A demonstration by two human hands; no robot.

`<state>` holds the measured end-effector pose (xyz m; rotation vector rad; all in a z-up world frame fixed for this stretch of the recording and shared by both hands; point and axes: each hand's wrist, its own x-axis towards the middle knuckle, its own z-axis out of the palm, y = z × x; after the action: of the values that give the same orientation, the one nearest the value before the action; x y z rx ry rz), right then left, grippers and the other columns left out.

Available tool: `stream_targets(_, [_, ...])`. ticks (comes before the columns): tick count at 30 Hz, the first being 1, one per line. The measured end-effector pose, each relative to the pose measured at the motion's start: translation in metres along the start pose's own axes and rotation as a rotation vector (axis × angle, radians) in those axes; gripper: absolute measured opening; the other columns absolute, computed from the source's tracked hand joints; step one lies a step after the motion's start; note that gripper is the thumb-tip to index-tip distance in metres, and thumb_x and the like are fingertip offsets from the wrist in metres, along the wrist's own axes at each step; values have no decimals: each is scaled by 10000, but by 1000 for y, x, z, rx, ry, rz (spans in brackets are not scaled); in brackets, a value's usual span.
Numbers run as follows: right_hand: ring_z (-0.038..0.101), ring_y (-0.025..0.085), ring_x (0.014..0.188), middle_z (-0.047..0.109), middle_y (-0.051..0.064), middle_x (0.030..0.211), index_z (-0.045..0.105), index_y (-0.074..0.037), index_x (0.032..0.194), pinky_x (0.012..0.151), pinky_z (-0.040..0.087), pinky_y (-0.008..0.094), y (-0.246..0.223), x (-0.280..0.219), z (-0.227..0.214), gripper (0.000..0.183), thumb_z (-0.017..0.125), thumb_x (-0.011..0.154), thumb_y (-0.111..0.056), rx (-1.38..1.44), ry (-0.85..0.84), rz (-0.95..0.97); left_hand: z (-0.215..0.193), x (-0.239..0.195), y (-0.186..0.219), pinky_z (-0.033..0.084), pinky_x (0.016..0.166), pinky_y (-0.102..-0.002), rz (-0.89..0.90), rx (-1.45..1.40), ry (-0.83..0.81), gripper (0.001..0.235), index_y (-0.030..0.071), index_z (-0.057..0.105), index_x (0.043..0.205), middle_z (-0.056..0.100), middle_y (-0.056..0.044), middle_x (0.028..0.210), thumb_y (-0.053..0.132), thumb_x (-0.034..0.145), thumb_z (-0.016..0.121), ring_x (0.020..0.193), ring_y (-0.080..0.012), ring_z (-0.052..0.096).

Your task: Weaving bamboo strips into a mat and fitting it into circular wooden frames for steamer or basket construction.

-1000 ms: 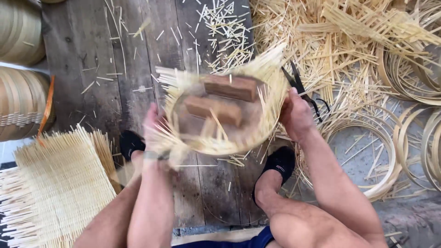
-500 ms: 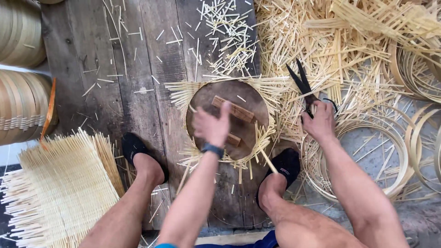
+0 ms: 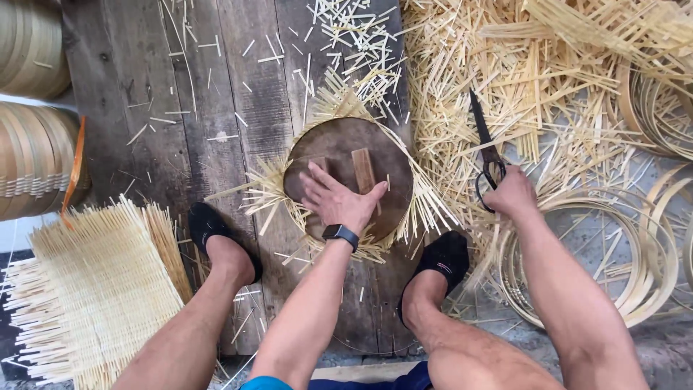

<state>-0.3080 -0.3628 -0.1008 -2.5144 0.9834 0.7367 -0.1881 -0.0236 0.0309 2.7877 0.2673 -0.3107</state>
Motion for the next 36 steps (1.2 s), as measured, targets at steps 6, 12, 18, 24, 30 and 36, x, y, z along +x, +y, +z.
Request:
stream_targets(6, [697, 331, 920, 686, 192, 965, 634, 45, 1061, 869, 563, 438, -58, -95, -84, 726, 951, 635, -450, 462, -129, -33, 6, 4, 3, 275, 1125, -606, -67, -30, -59, 1520, -26, -8, 1580, 254, -337, 1536, 685, 561, 869, 1386, -483, 337])
stream_targets(12, [638, 115, 590, 622, 18, 722, 634, -39, 966, 505, 505, 238, -93, -151, -90, 403, 736, 951, -429, 980, 254, -427, 12, -1, -4, 279, 1090, -613, -4, 19, -33, 1519, -50, -22, 1554, 255, -371, 1496, 691, 578, 876, 1346, -499, 331])
stream_targets(18, [525, 118, 401, 606, 17, 611, 682, -96, 897, 334, 396, 285, -140, -147, -69, 267, 631, 898, -359, 1038, -198, -216, 4, -1, 0, 274, 1093, -609, -38, -3, -58, 1540, -49, -38, 1550, 244, -361, 1496, 693, 555, 874, 1350, -494, 316])
stream_targets(24, [523, 176, 416, 532, 88, 554, 570, 17, 731, 405, 440, 335, -102, -120, -72, 524, 665, 966, -442, 805, -449, -24, 4, 2, 3, 270, 1111, -609, -24, -12, -56, 1516, -56, -33, 1558, 255, -359, 1489, 658, 578, 876, 1326, -498, 330])
stream_targets(30, [496, 90, 600, 553, -15, 700, 584, -81, 884, 510, 414, 271, -67, -120, -78, 449, 768, 867, -491, 800, 77, -367, 0, 6, -11, 287, 1104, -612, 102, 25, -78, 1532, -65, -22, 1544, 256, -370, 1468, 603, 530, 912, 1323, -517, 322])
stream_targets(36, [513, 119, 566, 566, 34, 633, 626, -16, 811, 514, 400, 282, -95, -152, -82, 469, 671, 1034, -426, 722, 194, -399, -11, 7, -23, 310, 1097, -631, 350, 58, -183, 1555, -23, -12, 1556, 264, -348, 1476, 546, 482, 958, 1325, -523, 335])
